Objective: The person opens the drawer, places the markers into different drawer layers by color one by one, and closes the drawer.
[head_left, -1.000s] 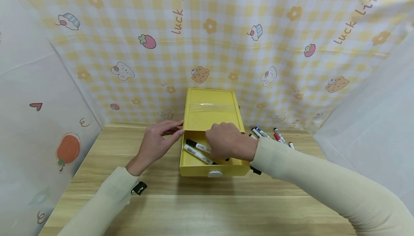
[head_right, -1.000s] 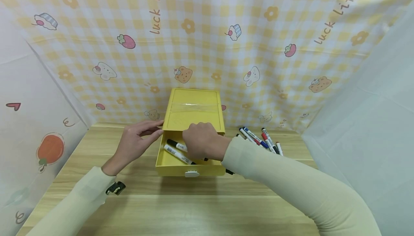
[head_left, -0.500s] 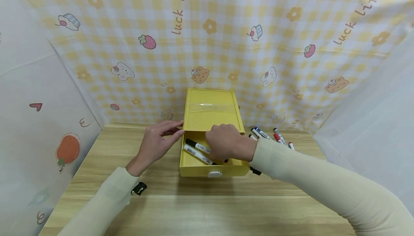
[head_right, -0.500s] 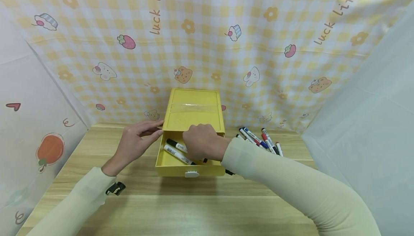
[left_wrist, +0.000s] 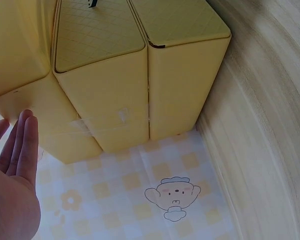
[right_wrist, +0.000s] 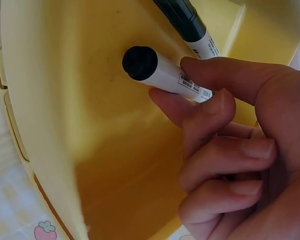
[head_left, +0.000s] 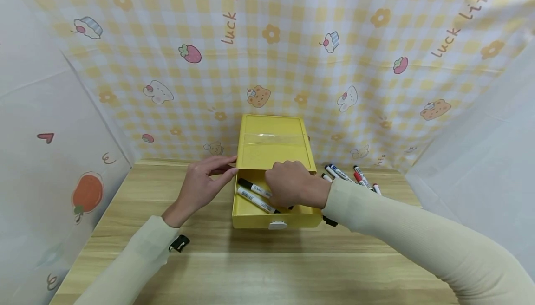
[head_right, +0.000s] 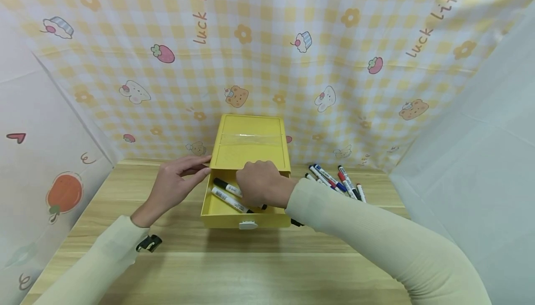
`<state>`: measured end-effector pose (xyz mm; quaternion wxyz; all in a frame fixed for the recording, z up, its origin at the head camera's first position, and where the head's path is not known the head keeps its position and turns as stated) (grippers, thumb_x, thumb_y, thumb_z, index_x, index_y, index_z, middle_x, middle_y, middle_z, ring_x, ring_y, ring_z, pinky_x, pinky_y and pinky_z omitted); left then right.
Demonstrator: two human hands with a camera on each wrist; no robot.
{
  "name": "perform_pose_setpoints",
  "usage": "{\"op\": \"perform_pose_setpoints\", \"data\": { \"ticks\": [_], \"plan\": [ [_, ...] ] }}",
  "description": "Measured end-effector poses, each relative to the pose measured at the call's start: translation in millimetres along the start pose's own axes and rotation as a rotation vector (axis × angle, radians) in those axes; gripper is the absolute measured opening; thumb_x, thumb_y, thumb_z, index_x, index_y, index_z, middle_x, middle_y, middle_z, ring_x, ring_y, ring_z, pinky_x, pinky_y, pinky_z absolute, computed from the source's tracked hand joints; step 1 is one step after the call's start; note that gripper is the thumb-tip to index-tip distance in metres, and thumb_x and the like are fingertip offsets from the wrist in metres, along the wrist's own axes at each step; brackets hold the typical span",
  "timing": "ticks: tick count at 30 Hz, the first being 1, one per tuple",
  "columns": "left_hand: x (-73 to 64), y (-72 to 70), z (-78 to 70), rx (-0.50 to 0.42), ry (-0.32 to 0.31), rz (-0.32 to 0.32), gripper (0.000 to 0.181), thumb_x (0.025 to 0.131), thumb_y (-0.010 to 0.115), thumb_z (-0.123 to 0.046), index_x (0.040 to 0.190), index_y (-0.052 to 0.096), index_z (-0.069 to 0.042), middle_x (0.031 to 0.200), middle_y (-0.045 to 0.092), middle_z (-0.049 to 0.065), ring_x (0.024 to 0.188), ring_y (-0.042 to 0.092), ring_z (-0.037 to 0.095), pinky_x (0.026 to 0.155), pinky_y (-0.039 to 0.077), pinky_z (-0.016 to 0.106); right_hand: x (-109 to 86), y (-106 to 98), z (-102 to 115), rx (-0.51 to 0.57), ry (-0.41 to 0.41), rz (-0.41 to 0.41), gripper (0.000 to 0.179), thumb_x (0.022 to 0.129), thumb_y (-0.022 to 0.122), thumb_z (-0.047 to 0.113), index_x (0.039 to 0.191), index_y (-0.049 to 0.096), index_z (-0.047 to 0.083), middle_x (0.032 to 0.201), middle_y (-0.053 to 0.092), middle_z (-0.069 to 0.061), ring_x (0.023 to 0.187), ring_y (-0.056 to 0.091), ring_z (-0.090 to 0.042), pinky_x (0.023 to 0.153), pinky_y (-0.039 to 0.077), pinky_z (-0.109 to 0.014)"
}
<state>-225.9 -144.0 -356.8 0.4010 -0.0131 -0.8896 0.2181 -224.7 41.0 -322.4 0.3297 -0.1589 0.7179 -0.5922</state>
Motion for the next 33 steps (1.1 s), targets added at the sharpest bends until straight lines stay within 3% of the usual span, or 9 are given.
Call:
{"op": "perform_pose_setpoints", "data": {
  "ticks": [6, 12, 15, 17, 19, 22, 27, 33],
  "plan": [
    [0.1, 0.3, 0.0, -0.007, 0.008, -0.002, 0.032, 0.093, 0.084, 0.008, 0.124, 0.08, 0.005, 0.114, 0.081, 0.015, 0.092, 0.082, 0.029, 0.082, 0.064, 0.02, -1.5, -1.9, -0.8, 0.004, 0.007, 0.004, 0.057, 0.102, 0.078, 0.028, 0.056, 0.046, 0.021, 0.054, 0.028, 0.006, 0.045, 0.029, -0.01, 0.042, 0.025, -0.026],
    [0.0, -0.6, -1.3, 0.0, 0.002, -0.003, 0.031, 0.093, 0.085, 0.007, 0.124, 0.08, 0.005, 0.114, 0.081, 0.015, 0.091, 0.081, 0.029, 0.082, 0.063, 0.019, -8.6, -15.7, -5.2, 0.04, -0.011, -0.057, 0.065, 0.101, 0.081, 0.035, 0.054, 0.038, 0.022, 0.053, 0.02, 0.009, 0.047, 0.022, -0.008, 0.043, 0.021, -0.026],
    [0.0, -0.4, -1.7, 0.001, -0.001, -0.001, 0.031, 0.093, 0.085, 0.007, 0.124, 0.08, 0.005, 0.114, 0.081, 0.016, 0.092, 0.081, 0.03, 0.082, 0.063, 0.019, -15.9, -24.9, -11.6, 0.118, -0.017, -0.092, 0.061, 0.1, 0.082, 0.031, 0.051, 0.045, 0.023, 0.049, 0.024, 0.012, 0.046, 0.024, -0.006, 0.044, 0.022, -0.025],
    [-0.1, -0.3, -2.0, 0.002, -0.001, -0.001, 0.031, 0.093, 0.085, 0.007, 0.124, 0.08, 0.006, 0.114, 0.081, 0.016, 0.092, 0.081, 0.029, 0.082, 0.063, 0.019, -22.0, -30.8, -17.3, 0.169, -0.034, -0.129, 0.051, 0.099, 0.081, 0.027, 0.053, 0.058, 0.023, 0.048, 0.037, 0.015, 0.045, 0.032, -0.004, 0.044, 0.028, -0.023],
    [-0.2, -0.2, -1.8, 0.002, -0.002, -0.002, 0.031, 0.093, 0.085, 0.007, 0.124, 0.08, 0.006, 0.114, 0.081, 0.015, 0.092, 0.081, 0.029, 0.082, 0.063, 0.019, -29.3, -36.1, -24.5, 0.222, -0.045, -0.171, 0.037, 0.099, 0.081, 0.026, 0.064, 0.073, 0.021, 0.055, 0.054, 0.014, 0.047, 0.044, -0.004, 0.045, 0.038, -0.022],
    [-0.5, -0.2, -1.7, 0.0, -0.003, -0.003, 0.031, 0.093, 0.085, 0.006, 0.124, 0.08, 0.005, 0.114, 0.081, 0.015, 0.092, 0.081, 0.029, 0.082, 0.063, 0.019, -40.8, -40.2, -39.4, 0.276, -0.034, -0.236, 0.022, 0.1, 0.081, 0.025, 0.08, 0.083, 0.017, 0.068, 0.068, 0.011, 0.053, 0.056, -0.006, 0.051, 0.049, -0.024],
    [-1.3, -0.1, -0.6, -0.006, -0.005, -0.001, 0.031, 0.093, 0.085, 0.007, 0.124, 0.08, 0.005, 0.114, 0.081, 0.015, 0.092, 0.081, 0.029, 0.082, 0.064, 0.02, -61.4, -36.1, -71.9, 0.359, 0.031, -0.357, 0.018, 0.1, 0.081, 0.025, 0.084, 0.083, 0.016, 0.066, 0.065, 0.01, 0.053, 0.054, -0.009, 0.049, 0.047, -0.028],
    [-1.4, 0.5, -0.2, -0.007, -0.012, -0.002, 0.031, 0.094, 0.084, 0.008, 0.125, 0.08, 0.005, 0.114, 0.081, 0.014, 0.092, 0.081, 0.029, 0.082, 0.064, 0.021, -81.8, -10.7, -108.8, 0.489, 0.082, -0.45, 0.018, 0.1, 0.076, 0.019, 0.083, 0.081, 0.016, 0.063, 0.061, 0.012, 0.053, 0.049, -0.008, 0.055, 0.044, -0.029]
  ]
}}
Point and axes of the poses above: each hand's wrist, its own x-axis towards the middle knuckle, its own y-axis out of the palm, z = x × y, the point moved 7 cm from there along x, towards the middle knuckle
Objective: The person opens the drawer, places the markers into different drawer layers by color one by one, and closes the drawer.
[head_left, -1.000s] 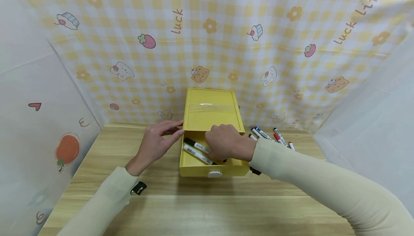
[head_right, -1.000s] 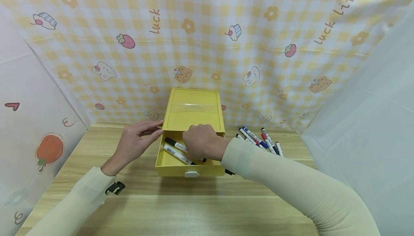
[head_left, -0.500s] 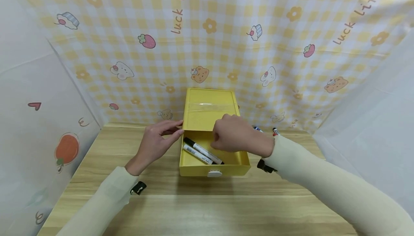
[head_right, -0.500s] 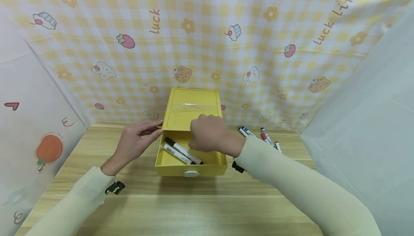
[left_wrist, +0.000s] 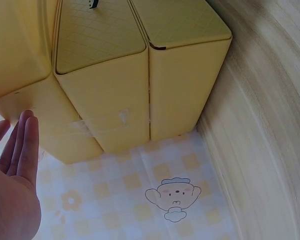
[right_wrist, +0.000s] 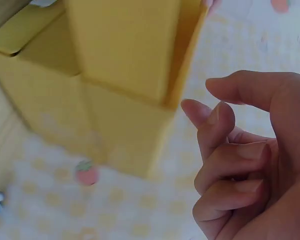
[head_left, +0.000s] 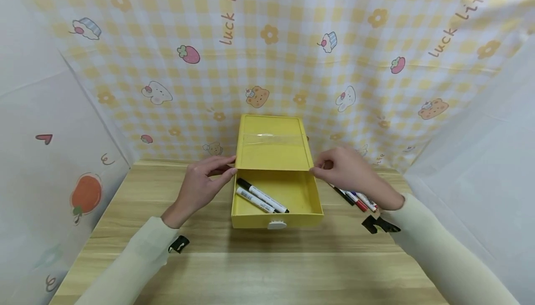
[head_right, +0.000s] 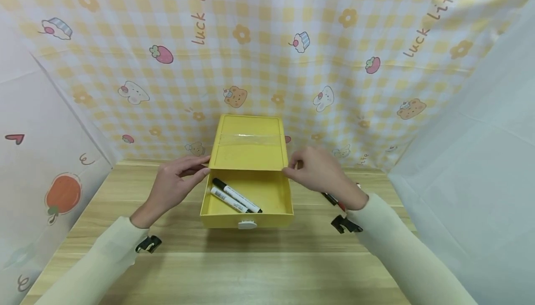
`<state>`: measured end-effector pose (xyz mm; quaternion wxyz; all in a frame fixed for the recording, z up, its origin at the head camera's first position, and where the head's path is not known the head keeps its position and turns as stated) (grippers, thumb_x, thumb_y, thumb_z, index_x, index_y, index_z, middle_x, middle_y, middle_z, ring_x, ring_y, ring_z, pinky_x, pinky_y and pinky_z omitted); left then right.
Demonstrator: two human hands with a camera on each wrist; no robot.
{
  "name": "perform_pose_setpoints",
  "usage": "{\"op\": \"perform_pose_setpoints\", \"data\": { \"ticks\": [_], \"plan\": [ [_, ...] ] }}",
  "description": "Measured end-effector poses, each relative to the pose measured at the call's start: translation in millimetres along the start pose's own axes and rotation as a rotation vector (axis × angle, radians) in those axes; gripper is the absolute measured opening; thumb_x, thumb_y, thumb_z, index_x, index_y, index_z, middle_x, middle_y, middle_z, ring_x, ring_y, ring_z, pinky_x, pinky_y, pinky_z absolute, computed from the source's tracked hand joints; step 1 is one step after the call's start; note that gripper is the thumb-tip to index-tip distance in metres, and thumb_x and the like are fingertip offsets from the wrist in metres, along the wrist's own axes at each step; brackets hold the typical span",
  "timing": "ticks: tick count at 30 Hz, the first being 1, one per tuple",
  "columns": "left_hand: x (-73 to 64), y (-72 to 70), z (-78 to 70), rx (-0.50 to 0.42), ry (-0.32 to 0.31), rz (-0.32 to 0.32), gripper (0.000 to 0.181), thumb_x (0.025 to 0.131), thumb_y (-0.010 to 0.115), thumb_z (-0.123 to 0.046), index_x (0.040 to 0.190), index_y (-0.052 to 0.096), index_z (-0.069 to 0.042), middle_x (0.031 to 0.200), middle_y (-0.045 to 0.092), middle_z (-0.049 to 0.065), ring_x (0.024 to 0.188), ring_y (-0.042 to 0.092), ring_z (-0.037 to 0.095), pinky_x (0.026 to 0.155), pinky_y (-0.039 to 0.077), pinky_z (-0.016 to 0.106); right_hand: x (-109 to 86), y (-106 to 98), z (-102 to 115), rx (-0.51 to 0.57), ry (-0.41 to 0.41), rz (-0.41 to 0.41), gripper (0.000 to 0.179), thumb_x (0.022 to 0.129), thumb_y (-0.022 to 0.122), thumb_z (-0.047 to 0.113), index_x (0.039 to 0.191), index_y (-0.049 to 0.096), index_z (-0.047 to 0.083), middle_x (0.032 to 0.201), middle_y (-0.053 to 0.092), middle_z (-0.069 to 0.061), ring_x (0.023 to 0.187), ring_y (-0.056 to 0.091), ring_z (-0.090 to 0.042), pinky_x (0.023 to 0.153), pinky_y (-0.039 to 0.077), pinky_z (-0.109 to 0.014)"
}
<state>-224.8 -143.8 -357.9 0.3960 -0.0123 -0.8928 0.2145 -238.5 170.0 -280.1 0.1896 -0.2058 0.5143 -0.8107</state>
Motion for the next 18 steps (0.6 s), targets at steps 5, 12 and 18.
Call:
{"op": "perform_pose_setpoints", "data": {
  "ticks": [5, 12, 18],
  "plan": [
    [0.0, 0.1, -0.5, 0.003, -0.005, -0.001, 0.031, 0.094, 0.084, 0.007, 0.125, 0.08, 0.005, 0.113, 0.081, 0.014, 0.093, 0.081, 0.029, 0.082, 0.064, 0.022, -16.5, 10.2, -39.5, 0.04, 0.065, -0.042, 0.015, 0.102, 0.076, 0.015, 0.088, 0.083, 0.014, 0.071, 0.069, 0.011, 0.059, 0.057, -0.008, 0.068, 0.055, -0.039],
    [-0.6, 0.3, 1.1, -0.002, 0.0, -0.003, 0.032, 0.094, 0.085, 0.007, 0.125, 0.08, 0.004, 0.114, 0.081, 0.014, 0.093, 0.081, 0.028, 0.081, 0.065, 0.024, -37.3, 36.1, -100.8, 0.103, 0.197, -0.108, 0.009, 0.102, 0.078, 0.015, 0.099, 0.083, 0.008, 0.086, 0.075, 0.003, 0.075, 0.068, -0.014, 0.069, 0.056, -0.037],
    [-1.0, -0.1, 0.3, 0.005, -0.006, 0.001, 0.031, 0.094, 0.085, 0.005, 0.124, 0.081, 0.004, 0.114, 0.081, 0.014, 0.093, 0.081, 0.028, 0.081, 0.065, 0.025, -48.5, 65.7, -153.5, 0.04, 0.297, -0.202, 0.011, 0.095, 0.083, 0.013, 0.099, 0.082, 0.002, 0.085, 0.075, -0.001, 0.075, 0.069, -0.02, 0.069, 0.056, -0.042]
  ]
}}
Point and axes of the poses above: each hand's wrist, its own x-axis towards the middle knuckle, its own y-axis out of the palm, z = x × y, the point moved 7 cm from there along x, towards the middle knuckle
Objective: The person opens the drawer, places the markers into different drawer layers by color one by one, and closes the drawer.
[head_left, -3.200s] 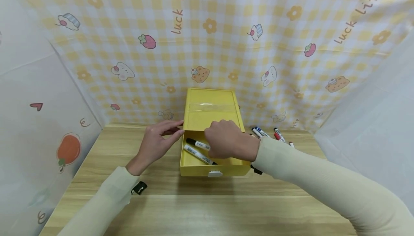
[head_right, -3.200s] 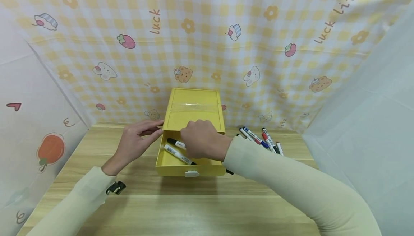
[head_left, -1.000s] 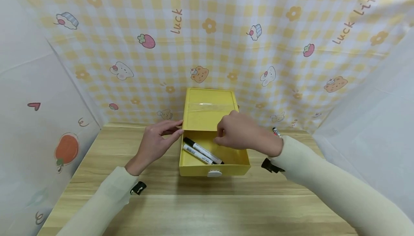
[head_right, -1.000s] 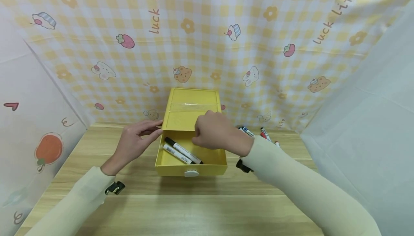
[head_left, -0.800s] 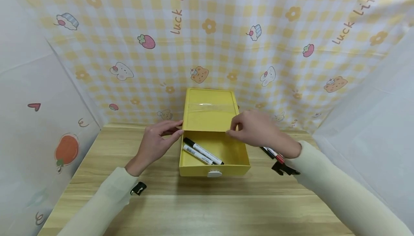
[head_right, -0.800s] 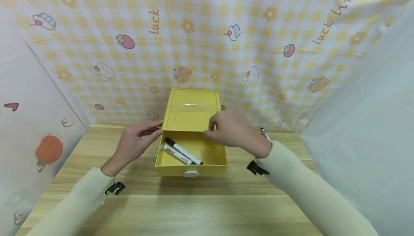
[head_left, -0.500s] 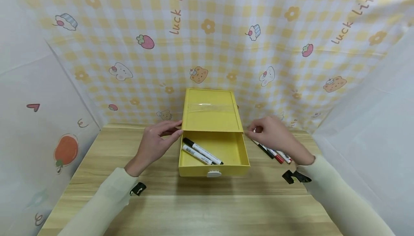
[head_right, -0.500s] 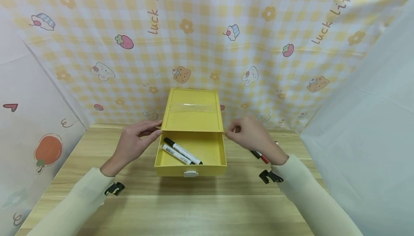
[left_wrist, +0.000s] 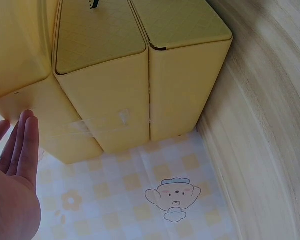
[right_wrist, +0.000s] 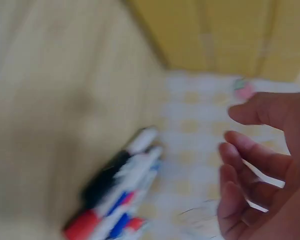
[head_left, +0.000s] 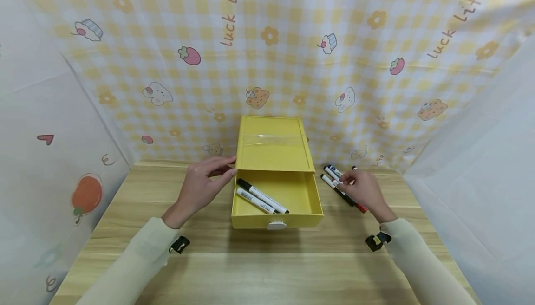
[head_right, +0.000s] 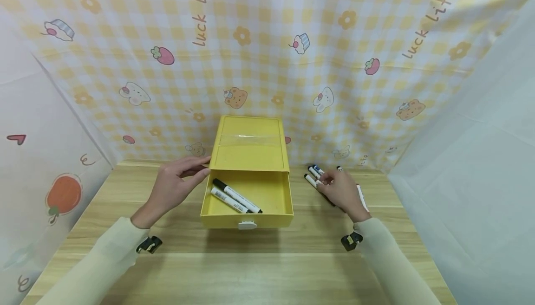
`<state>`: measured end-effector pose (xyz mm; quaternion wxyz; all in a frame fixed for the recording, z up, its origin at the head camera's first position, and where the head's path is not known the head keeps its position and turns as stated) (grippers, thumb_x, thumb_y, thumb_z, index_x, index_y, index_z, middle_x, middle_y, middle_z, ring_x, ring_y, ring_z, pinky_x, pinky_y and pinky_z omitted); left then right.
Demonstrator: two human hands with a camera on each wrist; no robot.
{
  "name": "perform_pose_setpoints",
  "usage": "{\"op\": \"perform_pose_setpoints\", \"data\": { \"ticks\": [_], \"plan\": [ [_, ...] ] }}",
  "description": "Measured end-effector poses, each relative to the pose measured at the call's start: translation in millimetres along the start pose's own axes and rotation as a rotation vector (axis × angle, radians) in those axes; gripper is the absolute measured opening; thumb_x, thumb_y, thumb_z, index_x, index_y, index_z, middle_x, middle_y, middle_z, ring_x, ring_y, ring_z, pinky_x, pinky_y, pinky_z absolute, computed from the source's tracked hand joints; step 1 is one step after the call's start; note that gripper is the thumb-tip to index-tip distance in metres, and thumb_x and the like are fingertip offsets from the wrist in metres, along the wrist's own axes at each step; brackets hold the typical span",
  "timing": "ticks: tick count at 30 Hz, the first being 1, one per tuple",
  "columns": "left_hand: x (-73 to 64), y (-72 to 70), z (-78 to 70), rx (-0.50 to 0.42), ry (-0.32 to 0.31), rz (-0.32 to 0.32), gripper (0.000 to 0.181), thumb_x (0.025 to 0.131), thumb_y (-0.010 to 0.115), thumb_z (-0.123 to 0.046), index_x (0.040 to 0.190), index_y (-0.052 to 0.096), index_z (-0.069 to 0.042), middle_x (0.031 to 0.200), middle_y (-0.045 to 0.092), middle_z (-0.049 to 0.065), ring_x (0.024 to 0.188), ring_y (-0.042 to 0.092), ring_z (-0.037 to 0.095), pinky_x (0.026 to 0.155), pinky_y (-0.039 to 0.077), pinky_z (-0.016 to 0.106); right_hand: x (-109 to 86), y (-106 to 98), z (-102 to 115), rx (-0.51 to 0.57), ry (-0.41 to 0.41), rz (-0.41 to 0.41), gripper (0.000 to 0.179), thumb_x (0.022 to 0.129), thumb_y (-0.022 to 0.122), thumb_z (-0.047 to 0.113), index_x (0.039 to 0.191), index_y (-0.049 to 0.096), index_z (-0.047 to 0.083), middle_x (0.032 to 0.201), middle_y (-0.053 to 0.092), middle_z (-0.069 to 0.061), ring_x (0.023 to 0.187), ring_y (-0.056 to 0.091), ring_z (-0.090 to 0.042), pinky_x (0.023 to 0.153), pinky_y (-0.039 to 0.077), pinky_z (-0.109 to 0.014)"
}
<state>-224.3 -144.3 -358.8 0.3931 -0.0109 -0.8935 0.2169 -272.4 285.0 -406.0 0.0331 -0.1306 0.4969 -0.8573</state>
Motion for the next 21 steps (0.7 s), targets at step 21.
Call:
{"op": "perform_pose_setpoints", "data": {
  "ticks": [21],
  "plan": [
    [-0.4, 0.2, -0.3, -0.008, -0.004, 0.004, 0.031, 0.094, 0.085, 0.005, 0.125, 0.08, 0.004, 0.115, 0.081, 0.014, 0.094, 0.081, 0.027, 0.083, 0.064, 0.021, -5.9, 51.5, -74.0, -0.136, 0.157, 0.041, 0.019, 0.089, 0.081, 0.015, 0.101, 0.081, 0.001, 0.092, 0.075, -0.011, 0.076, 0.062, -0.026, 0.067, 0.055, -0.046]
  ]
}}
Point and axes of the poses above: each hand's wrist, its own x-axis towards the middle knuckle, its own y-axis out of the palm, z = x × y, the point moved 7 cm from there along x, towards the middle knuckle
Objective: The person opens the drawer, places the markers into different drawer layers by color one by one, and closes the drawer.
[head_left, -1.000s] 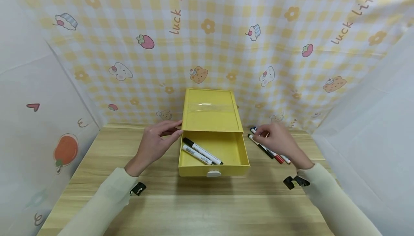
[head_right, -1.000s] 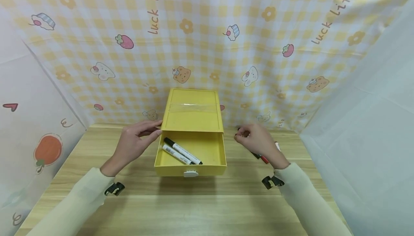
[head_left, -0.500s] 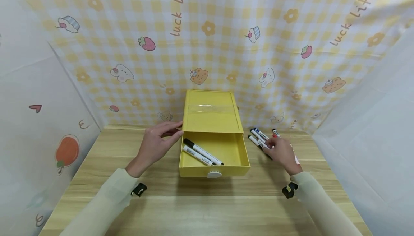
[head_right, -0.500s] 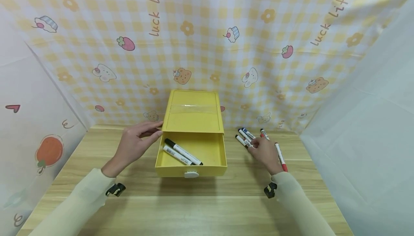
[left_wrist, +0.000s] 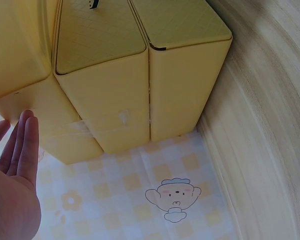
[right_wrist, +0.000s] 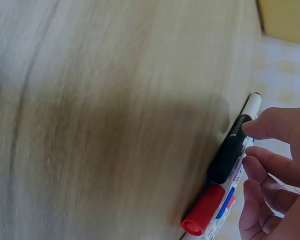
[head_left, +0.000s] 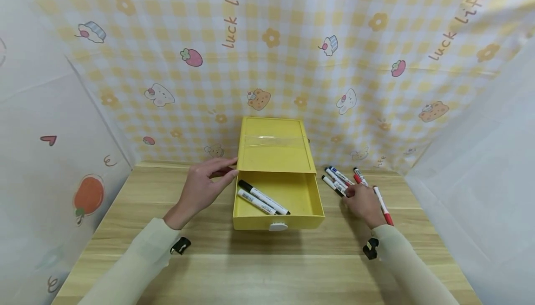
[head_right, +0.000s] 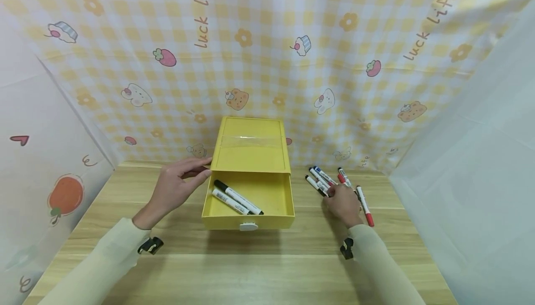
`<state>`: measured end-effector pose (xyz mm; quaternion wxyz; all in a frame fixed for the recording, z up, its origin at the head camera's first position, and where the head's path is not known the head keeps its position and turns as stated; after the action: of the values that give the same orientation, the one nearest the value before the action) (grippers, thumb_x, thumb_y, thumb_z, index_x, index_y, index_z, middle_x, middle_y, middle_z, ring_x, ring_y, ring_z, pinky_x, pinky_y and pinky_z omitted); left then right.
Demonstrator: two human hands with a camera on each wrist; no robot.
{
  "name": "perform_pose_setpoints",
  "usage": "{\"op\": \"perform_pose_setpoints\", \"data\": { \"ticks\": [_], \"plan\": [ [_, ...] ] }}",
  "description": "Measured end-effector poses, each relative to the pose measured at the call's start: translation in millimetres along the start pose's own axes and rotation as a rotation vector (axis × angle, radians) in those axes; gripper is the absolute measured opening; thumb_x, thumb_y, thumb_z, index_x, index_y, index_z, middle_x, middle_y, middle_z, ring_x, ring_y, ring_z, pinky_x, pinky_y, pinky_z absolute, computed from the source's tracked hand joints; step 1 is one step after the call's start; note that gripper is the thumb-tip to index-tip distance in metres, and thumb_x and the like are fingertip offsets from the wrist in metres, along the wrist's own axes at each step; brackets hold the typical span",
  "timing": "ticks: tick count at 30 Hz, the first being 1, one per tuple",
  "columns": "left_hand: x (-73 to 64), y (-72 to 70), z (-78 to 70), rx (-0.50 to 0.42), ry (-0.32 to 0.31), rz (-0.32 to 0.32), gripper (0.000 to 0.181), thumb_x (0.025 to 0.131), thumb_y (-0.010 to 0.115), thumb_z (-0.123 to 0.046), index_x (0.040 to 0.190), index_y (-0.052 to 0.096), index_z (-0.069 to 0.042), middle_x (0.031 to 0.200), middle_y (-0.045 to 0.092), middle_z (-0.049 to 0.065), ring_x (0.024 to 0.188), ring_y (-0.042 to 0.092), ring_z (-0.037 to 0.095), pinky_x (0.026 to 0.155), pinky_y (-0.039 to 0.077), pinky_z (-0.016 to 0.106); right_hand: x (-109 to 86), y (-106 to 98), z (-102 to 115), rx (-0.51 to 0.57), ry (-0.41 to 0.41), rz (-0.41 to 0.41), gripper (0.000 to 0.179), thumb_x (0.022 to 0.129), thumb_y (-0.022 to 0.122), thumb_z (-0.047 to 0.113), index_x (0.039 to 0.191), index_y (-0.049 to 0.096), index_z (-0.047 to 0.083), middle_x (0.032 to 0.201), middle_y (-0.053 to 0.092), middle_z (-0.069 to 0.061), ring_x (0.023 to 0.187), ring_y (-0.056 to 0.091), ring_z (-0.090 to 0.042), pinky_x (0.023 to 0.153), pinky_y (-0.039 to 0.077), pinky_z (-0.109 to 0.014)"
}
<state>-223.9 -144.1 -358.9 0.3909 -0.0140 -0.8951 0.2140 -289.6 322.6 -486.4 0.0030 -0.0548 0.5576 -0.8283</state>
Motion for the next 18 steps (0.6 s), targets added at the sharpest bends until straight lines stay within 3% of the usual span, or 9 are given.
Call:
{"op": "perform_pose_setpoints", "data": {
  "ticks": [8, 18],
  "plan": [
    [-0.1, -0.1, 0.2, -0.004, -0.012, 0.002, 0.031, 0.094, 0.085, 0.005, 0.125, 0.08, 0.004, 0.116, 0.081, 0.014, 0.094, 0.081, 0.027, 0.083, 0.064, 0.021, 1.0, 5.7, -1.5, -0.017, 0.025, 0.012, 0.024, 0.091, 0.082, 0.017, 0.107, 0.082, -0.002, 0.102, 0.078, -0.02, 0.08, 0.068, -0.03, 0.067, 0.06, -0.05],
    [0.3, 0.8, -0.2, 0.006, -0.015, 0.007, 0.031, 0.095, 0.085, 0.004, 0.126, 0.08, 0.003, 0.116, 0.081, 0.013, 0.094, 0.081, 0.027, 0.083, 0.064, 0.021, -0.9, 10.6, -2.3, -0.033, 0.068, 0.024, 0.022, 0.09, 0.083, 0.02, 0.102, 0.081, 0.002, 0.092, 0.075, -0.013, 0.076, 0.067, -0.03, 0.059, 0.058, -0.05]
  ]
}}
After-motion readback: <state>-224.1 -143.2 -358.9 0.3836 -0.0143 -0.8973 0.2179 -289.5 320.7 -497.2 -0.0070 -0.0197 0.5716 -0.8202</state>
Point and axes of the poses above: each hand's wrist, its own x-axis towards the middle knuckle, its own y-axis out of the palm, z = x × y, the point moved 7 cm from there along x, towards the middle knuckle
